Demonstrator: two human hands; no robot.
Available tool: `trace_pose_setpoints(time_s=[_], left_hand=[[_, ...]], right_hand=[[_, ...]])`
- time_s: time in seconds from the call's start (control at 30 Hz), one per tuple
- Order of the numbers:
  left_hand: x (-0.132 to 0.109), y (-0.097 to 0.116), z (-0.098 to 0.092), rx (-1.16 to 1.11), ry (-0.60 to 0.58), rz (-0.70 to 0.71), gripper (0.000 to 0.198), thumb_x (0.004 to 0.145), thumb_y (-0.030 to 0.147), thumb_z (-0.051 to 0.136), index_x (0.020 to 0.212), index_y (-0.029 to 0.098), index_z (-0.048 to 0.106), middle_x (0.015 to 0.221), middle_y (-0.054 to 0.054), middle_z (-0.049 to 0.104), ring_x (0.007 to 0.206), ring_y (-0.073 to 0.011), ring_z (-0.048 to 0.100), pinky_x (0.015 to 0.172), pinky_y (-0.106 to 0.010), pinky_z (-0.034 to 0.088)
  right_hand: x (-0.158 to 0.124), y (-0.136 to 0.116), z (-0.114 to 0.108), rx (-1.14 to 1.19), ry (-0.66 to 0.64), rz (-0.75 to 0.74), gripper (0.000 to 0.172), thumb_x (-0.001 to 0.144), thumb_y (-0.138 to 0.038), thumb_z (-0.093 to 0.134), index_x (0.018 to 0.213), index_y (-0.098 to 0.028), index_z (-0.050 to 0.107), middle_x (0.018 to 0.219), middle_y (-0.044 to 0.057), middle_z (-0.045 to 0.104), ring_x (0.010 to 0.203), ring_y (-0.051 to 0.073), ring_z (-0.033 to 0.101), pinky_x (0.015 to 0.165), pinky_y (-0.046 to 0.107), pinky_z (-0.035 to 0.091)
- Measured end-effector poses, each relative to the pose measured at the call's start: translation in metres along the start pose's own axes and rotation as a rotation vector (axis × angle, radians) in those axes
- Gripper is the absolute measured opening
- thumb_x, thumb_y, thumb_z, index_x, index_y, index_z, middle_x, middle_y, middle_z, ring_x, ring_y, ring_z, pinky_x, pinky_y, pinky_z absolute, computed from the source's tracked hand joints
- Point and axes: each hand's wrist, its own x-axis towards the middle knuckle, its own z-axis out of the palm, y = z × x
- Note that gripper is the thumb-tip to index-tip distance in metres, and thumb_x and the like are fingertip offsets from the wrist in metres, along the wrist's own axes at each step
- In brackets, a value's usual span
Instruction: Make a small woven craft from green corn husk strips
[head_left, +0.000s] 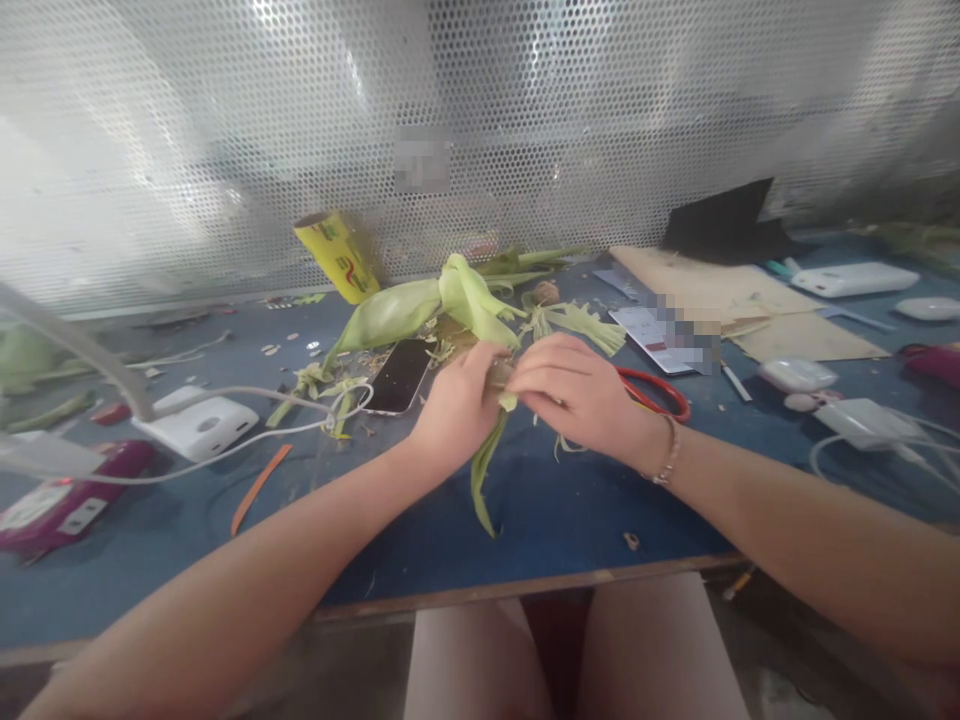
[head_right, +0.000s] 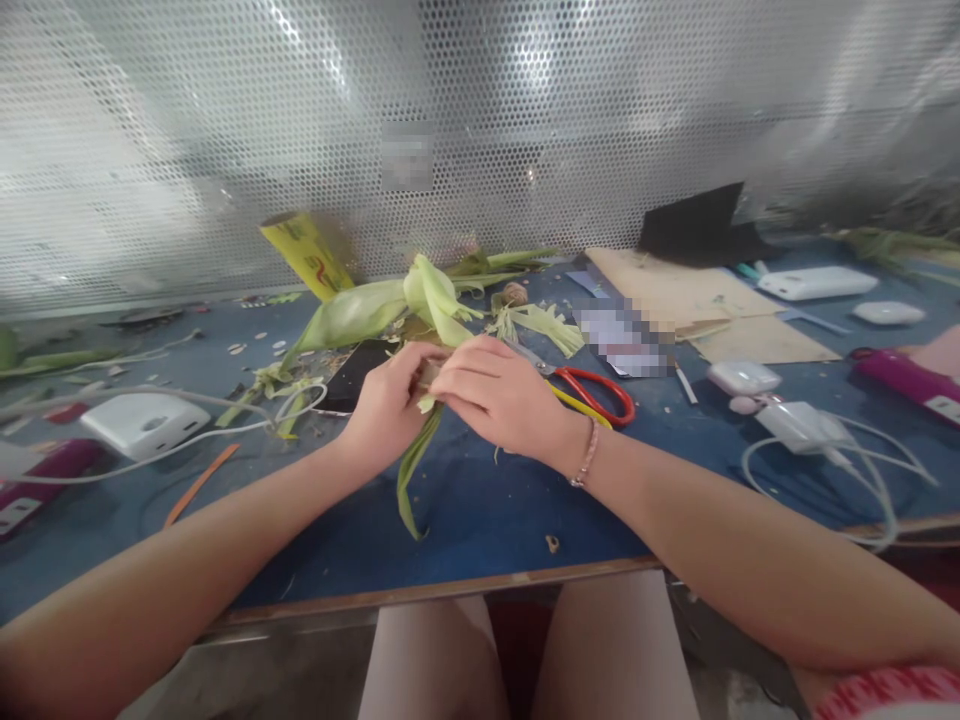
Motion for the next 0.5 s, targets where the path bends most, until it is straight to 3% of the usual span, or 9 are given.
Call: trace_pose_setpoints(time_s=[0.1,0.23,0.4,0.5], left_hand=[[0.001,-0.005,0.008,-0.225,0.131,-0.065,0.023,0.072,0.004,0.048,0.089,0.02,0.053,0.079,0.0,0.061,0.068,-0.0118,0.057,0.065,-0.026,0.046],[0.0,-0.002,0.014,-0.507,0.158,-0.208,0.009,0.079,0.012,0.05,0.082,0.02,0.049,0.073,0.003,0.057,0.062,-0.0097,0.055,0.059,-0.024,0.046],[-0.002,0.009,0.015,-0.571,0.246,-0.333,0.007,0.081,0.014,0.052,0.081,0.02,0.048,0.077,0.001,0.057,0.067,-0.01,0.055,0.059,-0.023,0.046],[-0.003,0.014,0.015,-0.62,0.227,-0.396,0.006,0.083,0.018,0.051,0.081,0.02,0.046,0.073,0.002,0.055,0.063,-0.01,0.053,0.057,-0.023,0.045]], right_hand=[[0.0,0.001,0.001,0.006,0.022,0.07,0.011,0.087,-0.014,0.053,0.086,-0.023,0.061,0.082,0.001,0.068,0.082,0.016,0.06,0.079,0.033,0.048],[0.0,-0.003,0.003,0.012,0.044,0.239,0.008,0.087,-0.017,0.055,0.085,-0.022,0.061,0.08,0.001,0.068,0.081,0.017,0.059,0.077,0.033,0.046],[0.0,-0.008,0.007,0.083,0.065,0.392,0.005,0.087,-0.02,0.055,0.085,-0.022,0.059,0.083,0.002,0.066,0.086,0.018,0.058,0.081,0.034,0.046],[0.0,-0.009,0.009,0.099,0.058,0.416,0.005,0.087,-0.021,0.054,0.085,-0.022,0.058,0.085,0.002,0.065,0.085,0.017,0.057,0.079,0.033,0.046]])
